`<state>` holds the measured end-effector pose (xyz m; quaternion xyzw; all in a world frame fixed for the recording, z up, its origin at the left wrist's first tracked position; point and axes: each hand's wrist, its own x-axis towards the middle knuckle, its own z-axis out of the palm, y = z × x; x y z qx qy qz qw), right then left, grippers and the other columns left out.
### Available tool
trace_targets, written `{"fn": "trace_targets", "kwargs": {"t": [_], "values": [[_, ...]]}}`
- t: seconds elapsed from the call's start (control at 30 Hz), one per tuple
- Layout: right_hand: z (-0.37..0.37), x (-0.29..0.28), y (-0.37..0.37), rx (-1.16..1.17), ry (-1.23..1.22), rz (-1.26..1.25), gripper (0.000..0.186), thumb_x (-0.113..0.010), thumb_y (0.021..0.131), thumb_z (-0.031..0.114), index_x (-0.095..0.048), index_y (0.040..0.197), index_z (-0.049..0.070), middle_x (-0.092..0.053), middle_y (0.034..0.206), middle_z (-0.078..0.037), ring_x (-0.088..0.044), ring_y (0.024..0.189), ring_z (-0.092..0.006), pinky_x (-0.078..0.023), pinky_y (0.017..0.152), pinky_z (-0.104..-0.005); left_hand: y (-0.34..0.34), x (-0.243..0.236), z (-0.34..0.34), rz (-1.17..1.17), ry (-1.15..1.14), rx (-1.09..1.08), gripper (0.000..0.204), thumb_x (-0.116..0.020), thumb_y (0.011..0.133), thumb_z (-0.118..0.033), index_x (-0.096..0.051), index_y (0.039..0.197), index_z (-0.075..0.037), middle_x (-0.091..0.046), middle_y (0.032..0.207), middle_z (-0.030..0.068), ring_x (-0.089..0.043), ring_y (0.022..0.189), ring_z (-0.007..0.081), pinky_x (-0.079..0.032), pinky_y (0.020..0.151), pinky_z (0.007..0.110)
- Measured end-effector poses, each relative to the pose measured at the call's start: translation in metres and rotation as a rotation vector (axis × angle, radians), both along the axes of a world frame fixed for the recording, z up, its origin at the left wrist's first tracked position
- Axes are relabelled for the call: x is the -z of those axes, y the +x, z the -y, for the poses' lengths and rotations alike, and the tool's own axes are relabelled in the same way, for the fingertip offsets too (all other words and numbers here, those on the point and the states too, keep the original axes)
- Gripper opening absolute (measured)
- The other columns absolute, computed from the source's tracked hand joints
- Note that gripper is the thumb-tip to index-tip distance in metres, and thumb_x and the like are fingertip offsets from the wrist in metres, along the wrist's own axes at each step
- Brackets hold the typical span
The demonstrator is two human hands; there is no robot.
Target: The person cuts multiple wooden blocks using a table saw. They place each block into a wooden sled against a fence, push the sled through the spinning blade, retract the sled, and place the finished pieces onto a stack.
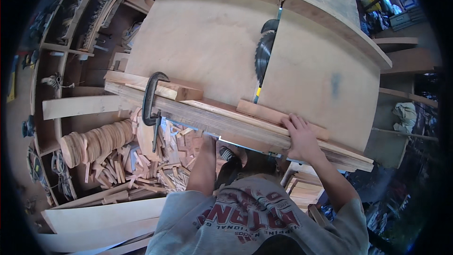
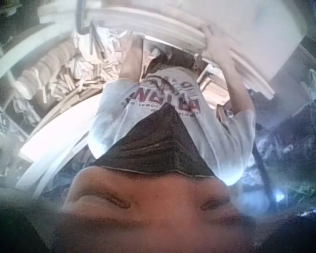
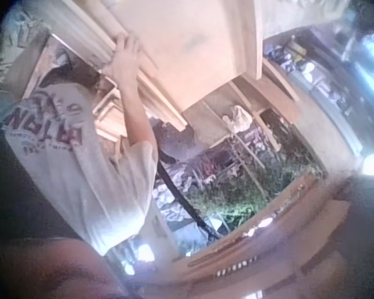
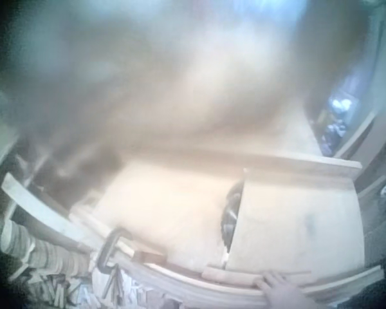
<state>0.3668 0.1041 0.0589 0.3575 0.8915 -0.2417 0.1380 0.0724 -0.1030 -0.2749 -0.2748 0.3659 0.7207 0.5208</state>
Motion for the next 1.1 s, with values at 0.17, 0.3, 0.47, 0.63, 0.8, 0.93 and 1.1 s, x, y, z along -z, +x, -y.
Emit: {"fn": "trace_targets", "kwargs": {"t": [0.17, 0.3, 0.47, 0.63, 0.8, 0.93, 1.1], "values": [[0.001, 0.001, 0.001, 0.056, -0.007, -0.072, 0.098, -0.082, 0.052, 0.012, -0.053, 0.146, 0.008, -0.05, 0.149, -0.027, -0.046, 0.142, -0.0449, -0.039, 0.122, -0.0511, 0.004, 0.026, -0.024, 0.056, 0.09, -0.008, 0.073, -0.042, 0.106, -0.061, -0.048, 0.156, -0.009, -0.054, 0.158, 0.0139, -0.052, 0.144, 0.034, -0.043, 0.117, 0.05], [0.001, 0.002, 0.003, 0.093, -0.01, -0.064, 0.098, -0.08, 0.052, 0.013, -0.053, 0.146, 0.007, -0.051, 0.148, -0.026, -0.047, 0.141, -0.0455, -0.039, 0.122, -0.0512, 0.011, 0.031, -0.022, 0.068, 0.111, 0.005, 0.072, -0.043, 0.106, -0.06, -0.048, 0.156, -0.009, -0.055, 0.157, 0.0142, -0.054, 0.142, 0.0346, -0.045, 0.116, 0.05], [-0.005, 0.002, -0.013, -0.085, -0.027, -0.025, 0.1, -0.084, 0.051, 0.021, -0.058, 0.147, 0.007, -0.051, 0.15, -0.026, -0.048, 0.142, -0.0442, -0.041, 0.121, -0.0503, -0.017, 0.019, 0.052, -0.003, -0.021, 0.047, 0.07, -0.043, 0.106, -0.059, -0.049, 0.155, -0.01, -0.056, 0.156, 0.0146, -0.056, 0.14, 0.0354, -0.047, 0.115, 0.051], [-0.01, -0.002, -0.004, -0.074, 0.007, 0.006, 0.102, -0.086, 0.048, 0.025, -0.061, 0.146, 0.008, -0.051, 0.151, -0.023, -0.05, 0.141, -0.0426, -0.043, 0.119, -0.0503, 0.026, -0.056, 0.119, -0.599, -0.702, 0.043, 0.054, -0.053, 0.108, -0.04, -0.054, 0.147, -0.003, -0.062, 0.14, 0.013, -0.059, 0.116, 0.0254, -0.048, 0.096, 0.041], [-0.011, 0.004, 0.006, -0.051, 0.019, 0.042, 0.101, -0.086, 0.048, 0.026, -0.063, 0.145, 0.01, -0.051, 0.151, -0.022, -0.052, 0.139, -0.041, -0.045, 0.117, -0.05, -0.016, -0.224, 0.027, -1.941, -0.446, -0.009, 0.065, -0.056, 0.104, -0.047, -0.052, 0.144, 0.005, -0.049, 0.15, 0.0239, -0.05, 0.133, 0.0361, -0.039, 0.112, 0.05], [-0.009, 0.001, -0.003, -0.067, 0.033, 0.013, 0.1, -0.085, 0.048, 0.025, -0.063, 0.145, 0.011, -0.053, 0.149, -0.022, -0.053, 0.138, -0.0405, -0.047, 0.115, -0.0499, -0.087, -0.287, -0.061, -2.242, -0.355, -0.082, 0.088, -0.05, 0.102, -0.067, -0.047, 0.151, 0.006, -0.047, 0.154, 0.0257, -0.042, 0.146, 0.0428, -0.031, 0.123, 0.055], [-0.01, -0.001, -0.006, -0.036, 0.019, 0.052, 0.1, -0.085, 0.047, 0.026, -0.064, 0.144, 0.012, -0.055, 0.147, -0.021, -0.054, 0.137, -0.04, -0.047, 0.114, -0.0506, -0.1, -0.282, -0.085, -2.371, -0.279, 0.013, 0.104, -0.042, 0.097, -0.084, -0.051, 0.15, 0.004, -0.054, 0.153, 0.0247, -0.046, 0.145, 0.0465, -0.033, 0.121, 0.059]]}}
